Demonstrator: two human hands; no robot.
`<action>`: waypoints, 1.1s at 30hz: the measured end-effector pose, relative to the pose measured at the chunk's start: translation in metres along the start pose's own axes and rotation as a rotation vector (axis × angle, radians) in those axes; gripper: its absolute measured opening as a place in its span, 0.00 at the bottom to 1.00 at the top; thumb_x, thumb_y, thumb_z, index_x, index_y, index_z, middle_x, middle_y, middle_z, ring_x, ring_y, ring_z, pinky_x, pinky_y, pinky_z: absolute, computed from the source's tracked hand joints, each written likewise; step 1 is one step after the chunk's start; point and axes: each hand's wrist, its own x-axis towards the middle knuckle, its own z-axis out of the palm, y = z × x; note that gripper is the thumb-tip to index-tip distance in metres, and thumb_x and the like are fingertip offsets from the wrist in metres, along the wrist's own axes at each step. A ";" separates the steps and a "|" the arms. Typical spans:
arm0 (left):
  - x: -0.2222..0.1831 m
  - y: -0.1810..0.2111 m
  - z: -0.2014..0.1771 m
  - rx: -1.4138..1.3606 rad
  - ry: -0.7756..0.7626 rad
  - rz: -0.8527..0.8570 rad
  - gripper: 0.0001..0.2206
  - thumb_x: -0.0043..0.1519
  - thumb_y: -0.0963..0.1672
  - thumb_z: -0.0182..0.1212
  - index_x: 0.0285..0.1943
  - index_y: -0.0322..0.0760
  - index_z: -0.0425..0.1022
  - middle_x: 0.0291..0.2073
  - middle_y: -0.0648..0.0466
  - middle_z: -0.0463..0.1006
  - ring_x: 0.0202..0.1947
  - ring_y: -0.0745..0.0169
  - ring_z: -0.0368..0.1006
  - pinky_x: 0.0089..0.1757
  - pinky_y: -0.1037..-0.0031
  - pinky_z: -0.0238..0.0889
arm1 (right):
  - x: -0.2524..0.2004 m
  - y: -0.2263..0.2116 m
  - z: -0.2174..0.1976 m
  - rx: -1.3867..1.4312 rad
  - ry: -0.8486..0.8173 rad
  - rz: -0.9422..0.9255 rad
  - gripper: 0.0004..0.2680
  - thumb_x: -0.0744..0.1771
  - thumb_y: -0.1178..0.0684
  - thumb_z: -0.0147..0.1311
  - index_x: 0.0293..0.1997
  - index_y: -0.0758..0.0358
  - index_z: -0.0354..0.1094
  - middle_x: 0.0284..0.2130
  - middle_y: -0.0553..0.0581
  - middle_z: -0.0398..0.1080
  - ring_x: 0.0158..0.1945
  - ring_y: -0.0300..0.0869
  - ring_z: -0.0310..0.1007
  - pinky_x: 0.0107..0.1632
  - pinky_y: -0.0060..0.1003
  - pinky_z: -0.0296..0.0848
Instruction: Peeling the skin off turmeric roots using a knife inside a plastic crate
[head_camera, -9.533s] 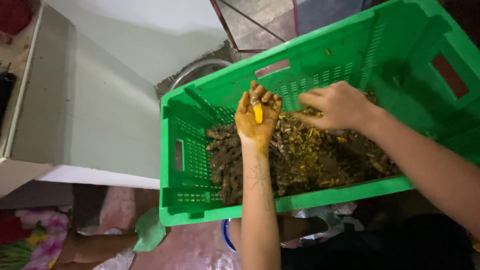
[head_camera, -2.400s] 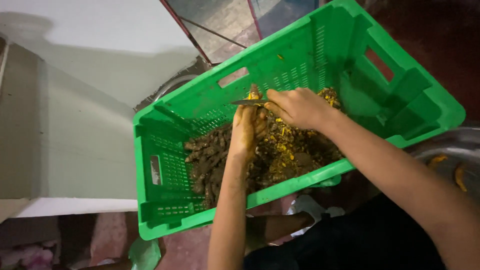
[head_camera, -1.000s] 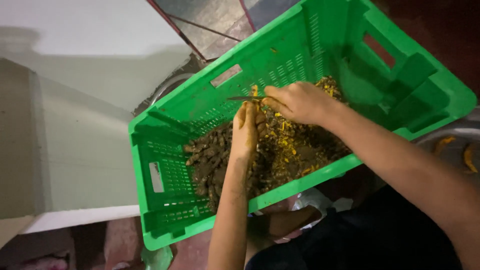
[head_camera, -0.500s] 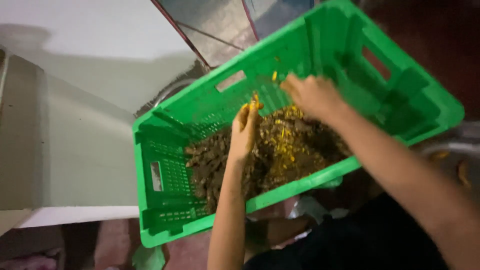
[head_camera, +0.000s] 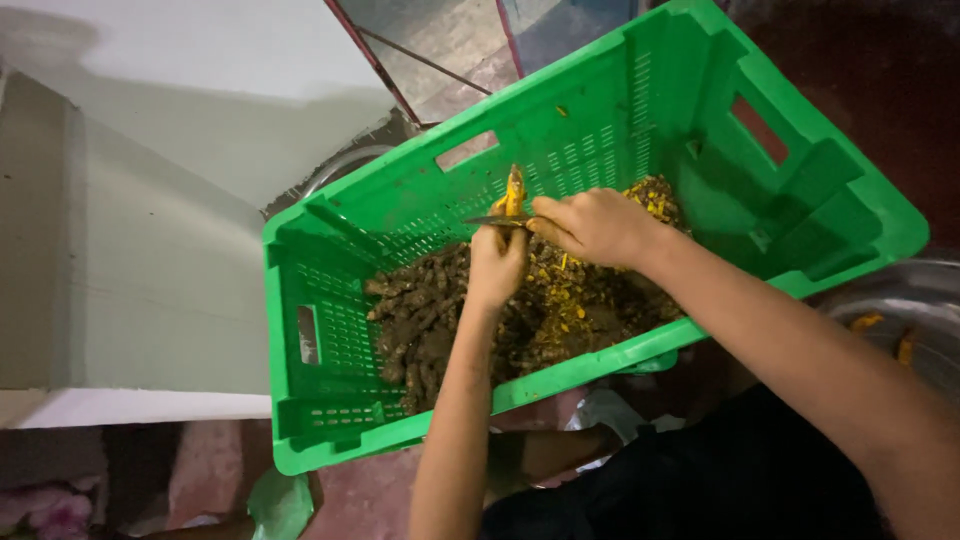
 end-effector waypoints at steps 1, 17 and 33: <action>0.000 -0.005 0.001 0.053 0.019 0.001 0.06 0.59 0.37 0.58 0.39 0.26 0.79 0.19 0.40 0.74 0.25 0.50 0.73 0.34 0.58 0.66 | -0.001 -0.001 0.001 0.005 -0.009 0.012 0.14 0.72 0.41 0.37 0.60 0.53 0.65 0.31 0.71 0.77 0.34 0.67 0.79 0.41 0.63 0.77; -0.012 0.067 -0.002 -0.202 -0.085 -0.235 0.17 0.71 0.42 0.47 0.56 0.13 0.70 0.49 0.25 0.78 0.48 0.42 0.77 0.45 0.54 0.71 | 0.006 0.037 0.025 -0.547 0.326 0.108 0.13 0.75 0.36 0.32 0.49 0.45 0.64 0.21 0.54 0.70 0.20 0.49 0.76 0.25 0.39 0.74; -0.006 0.096 -0.005 0.099 -0.048 -0.305 0.20 0.70 0.45 0.46 0.62 0.21 0.69 0.44 0.23 0.78 0.50 0.22 0.75 0.47 0.41 0.67 | 0.001 0.016 -0.004 -0.247 0.116 0.025 0.13 0.75 0.38 0.34 0.52 0.48 0.65 0.25 0.61 0.76 0.23 0.56 0.78 0.29 0.43 0.77</action>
